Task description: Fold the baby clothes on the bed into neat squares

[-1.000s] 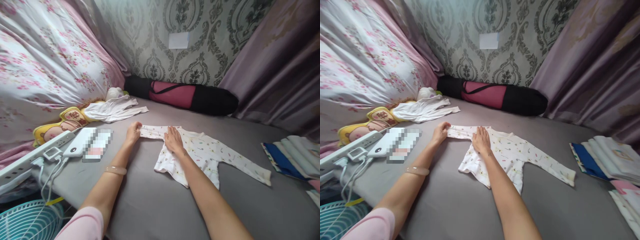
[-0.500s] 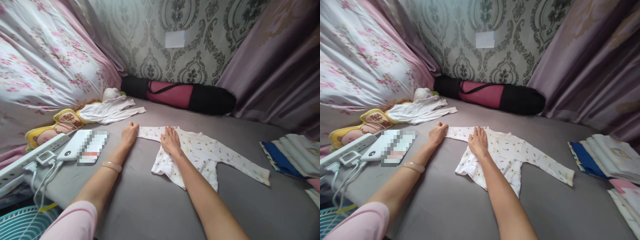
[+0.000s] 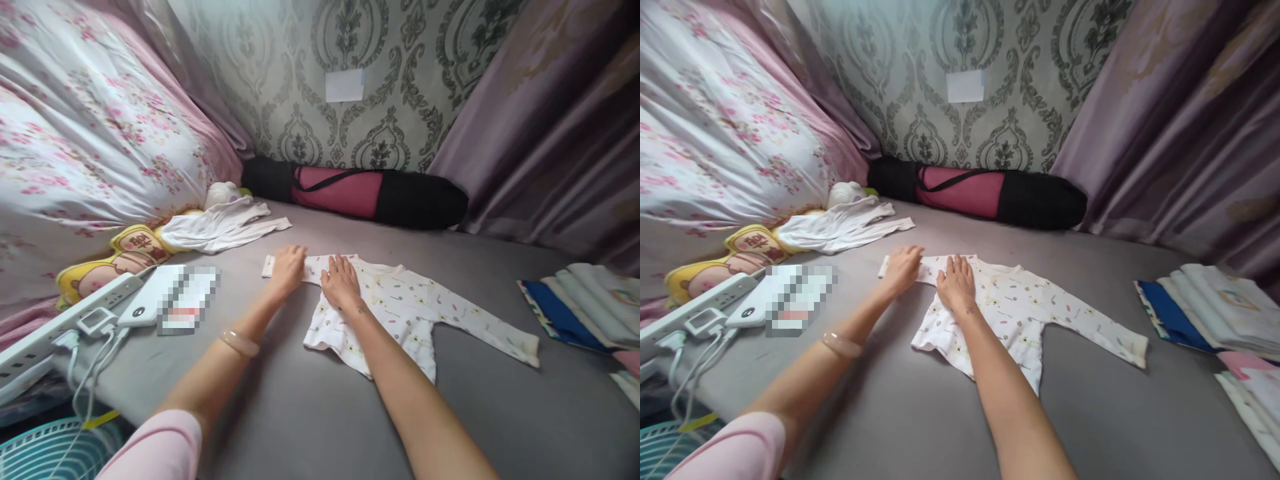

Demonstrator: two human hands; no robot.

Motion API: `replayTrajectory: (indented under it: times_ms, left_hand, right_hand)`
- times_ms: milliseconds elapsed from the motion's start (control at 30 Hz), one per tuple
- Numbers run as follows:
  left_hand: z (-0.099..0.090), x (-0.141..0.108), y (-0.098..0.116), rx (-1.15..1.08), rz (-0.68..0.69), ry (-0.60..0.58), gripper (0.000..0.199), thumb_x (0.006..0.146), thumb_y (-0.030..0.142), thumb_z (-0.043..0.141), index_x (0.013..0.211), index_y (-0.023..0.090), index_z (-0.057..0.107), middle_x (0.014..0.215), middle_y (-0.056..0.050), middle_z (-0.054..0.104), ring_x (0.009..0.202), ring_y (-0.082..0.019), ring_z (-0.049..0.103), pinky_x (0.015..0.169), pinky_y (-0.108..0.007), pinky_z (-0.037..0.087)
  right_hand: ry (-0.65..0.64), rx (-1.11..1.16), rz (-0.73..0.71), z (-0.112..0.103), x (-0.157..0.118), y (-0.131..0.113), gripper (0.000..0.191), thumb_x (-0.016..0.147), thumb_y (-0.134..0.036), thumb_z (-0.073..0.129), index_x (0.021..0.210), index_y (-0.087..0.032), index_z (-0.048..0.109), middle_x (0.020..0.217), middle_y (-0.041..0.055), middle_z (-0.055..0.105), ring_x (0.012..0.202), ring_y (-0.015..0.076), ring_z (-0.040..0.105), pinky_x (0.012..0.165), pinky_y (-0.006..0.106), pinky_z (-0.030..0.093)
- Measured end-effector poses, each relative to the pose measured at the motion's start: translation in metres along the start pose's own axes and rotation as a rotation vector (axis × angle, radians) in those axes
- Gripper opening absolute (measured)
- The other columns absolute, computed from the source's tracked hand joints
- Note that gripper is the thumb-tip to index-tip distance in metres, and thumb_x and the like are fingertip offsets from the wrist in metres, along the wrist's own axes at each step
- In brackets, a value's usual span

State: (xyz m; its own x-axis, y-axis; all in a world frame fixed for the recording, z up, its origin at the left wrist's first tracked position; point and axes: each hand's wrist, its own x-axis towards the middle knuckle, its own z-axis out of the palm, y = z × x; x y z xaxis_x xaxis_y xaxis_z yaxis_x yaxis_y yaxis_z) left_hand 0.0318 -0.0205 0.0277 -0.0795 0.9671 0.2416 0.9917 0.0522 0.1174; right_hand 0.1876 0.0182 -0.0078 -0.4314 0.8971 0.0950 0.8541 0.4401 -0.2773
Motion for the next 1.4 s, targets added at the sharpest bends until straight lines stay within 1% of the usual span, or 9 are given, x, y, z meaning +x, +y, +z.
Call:
replayTrajectory:
  times_ms: [67, 200, 567, 733, 900, 1033, 1133, 1267, 1400]
  left_hand:
    - [0.013, -0.002, 0.02, -0.114, 0.152, -0.067, 0.044, 0.096, 0.022, 0.031, 0.138, 0.016, 0.043, 0.14, -0.012, 0.05, 0.134, -0.026, 0.039, 0.111, -0.044, 0.028]
    - [0.032, -0.008, 0.029, -0.198, 0.109, -0.205, 0.05, 0.1, 0.032, 0.023, 0.145, 0.015, 0.034, 0.15, -0.011, 0.04, 0.141, -0.025, 0.032, 0.114, -0.043, 0.026]
    - [0.02, -0.02, -0.059, 0.012, -0.055, -0.217, 0.055, 0.099, 0.039, 0.022, 0.147, 0.015, 0.035, 0.154, -0.013, 0.031, 0.144, -0.027, 0.023, 0.117, -0.047, 0.018]
    - [0.024, -0.022, -0.075, -0.008, -0.06, -0.094, 0.053, 0.098, 0.039, 0.026, 0.142, 0.012, 0.04, 0.152, -0.017, 0.034, 0.143, -0.028, 0.026, 0.114, -0.048, 0.024]
    - [0.009, -0.035, -0.058, 0.006, -0.1, 0.125, 0.052, 0.094, 0.04, 0.037, 0.134, 0.009, 0.048, 0.144, -0.023, 0.042, 0.133, -0.035, 0.04, 0.107, -0.049, 0.031]
    - [-0.017, -0.065, -0.039, -0.216, -0.069, -0.036, 0.041, 0.091, 0.045, 0.041, 0.118, 0.018, 0.058, 0.104, -0.011, 0.068, 0.099, -0.026, 0.061, 0.093, -0.042, 0.043]
    - [-0.033, -0.098, -0.027, -0.448, 0.012, -0.211, 0.039, 0.088, 0.053, 0.046, 0.105, 0.021, 0.062, 0.083, -0.003, 0.069, 0.077, -0.018, 0.062, 0.077, -0.03, 0.047]
    - [-0.04, -0.137, -0.01, -0.596, 0.049, -0.317, 0.041, 0.084, 0.058, 0.053, 0.101, 0.022, 0.061, 0.085, -0.001, 0.068, 0.071, -0.015, 0.059, 0.067, -0.026, 0.047]
    - [-0.036, -0.152, 0.007, -0.56, 0.171, -0.261, 0.035, 0.083, 0.053, 0.059, 0.099, 0.022, 0.058, 0.09, -0.003, 0.066, 0.078, -0.017, 0.059, 0.07, -0.029, 0.048]
  right_hand:
    - [0.002, -0.008, -0.012, 0.0, 0.0, 0.001, 0.058, 0.098, -0.036, 0.026, 0.149, -0.009, 0.031, 0.156, 0.013, 0.026, 0.144, 0.0274, 0.017, 0.115, 0.039, 0.008]
    - [-0.001, -0.036, -0.02, 0.0, 0.0, 0.001, 0.056, 0.097, -0.031, 0.027, 0.149, -0.009, 0.031, 0.156, 0.0115, 0.026, 0.144, 0.0255, 0.017, 0.115, 0.037, 0.009]
    - [-0.014, -0.04, -0.013, 0.001, 0.001, 0.001, 0.058, 0.097, -0.033, 0.026, 0.149, -0.008, 0.03, 0.156, 0.0122, 0.026, 0.144, 0.0274, 0.017, 0.116, 0.038, 0.009]
    - [-0.054, 0.032, -0.003, -0.003, 0.004, 0.0, 0.059, 0.097, -0.035, 0.027, 0.149, -0.008, 0.029, 0.157, 0.0126, 0.021, 0.145, 0.0269, 0.012, 0.117, 0.039, 0.007]
    - [-0.176, 0.368, -0.005, -0.037, 0.004, 0.015, 0.058, 0.098, -0.04, 0.027, 0.148, -0.01, 0.031, 0.156, 0.0131, 0.024, 0.145, 0.0218, 0.017, 0.117, 0.037, 0.015]
    - [0.07, 0.613, -0.034, -0.076, -0.039, 0.062, 0.047, 0.092, -0.036, 0.045, 0.135, -0.016, 0.049, 0.139, 0.0121, 0.052, 0.129, 0.0208, 0.047, 0.108, 0.036, 0.036]
    - [0.09, 0.667, 0.025, -0.099, -0.097, 0.105, 0.03, 0.089, -0.036, 0.05, 0.111, -0.019, 0.062, 0.112, 0.0085, 0.068, 0.102, 0.0204, 0.065, 0.092, 0.035, 0.048]
    - [0.034, 0.551, 0.137, -0.115, -0.175, 0.14, 0.02, 0.088, -0.036, 0.05, 0.088, -0.021, 0.062, 0.082, 0.0027, 0.069, 0.074, 0.0175, 0.065, 0.073, 0.031, 0.05]
    - [-0.054, 0.425, 0.101, -0.115, -0.223, 0.141, 0.017, 0.085, -0.037, 0.055, 0.089, -0.022, 0.06, 0.084, 0.0015, 0.065, 0.073, 0.0159, 0.061, 0.066, 0.027, 0.048]
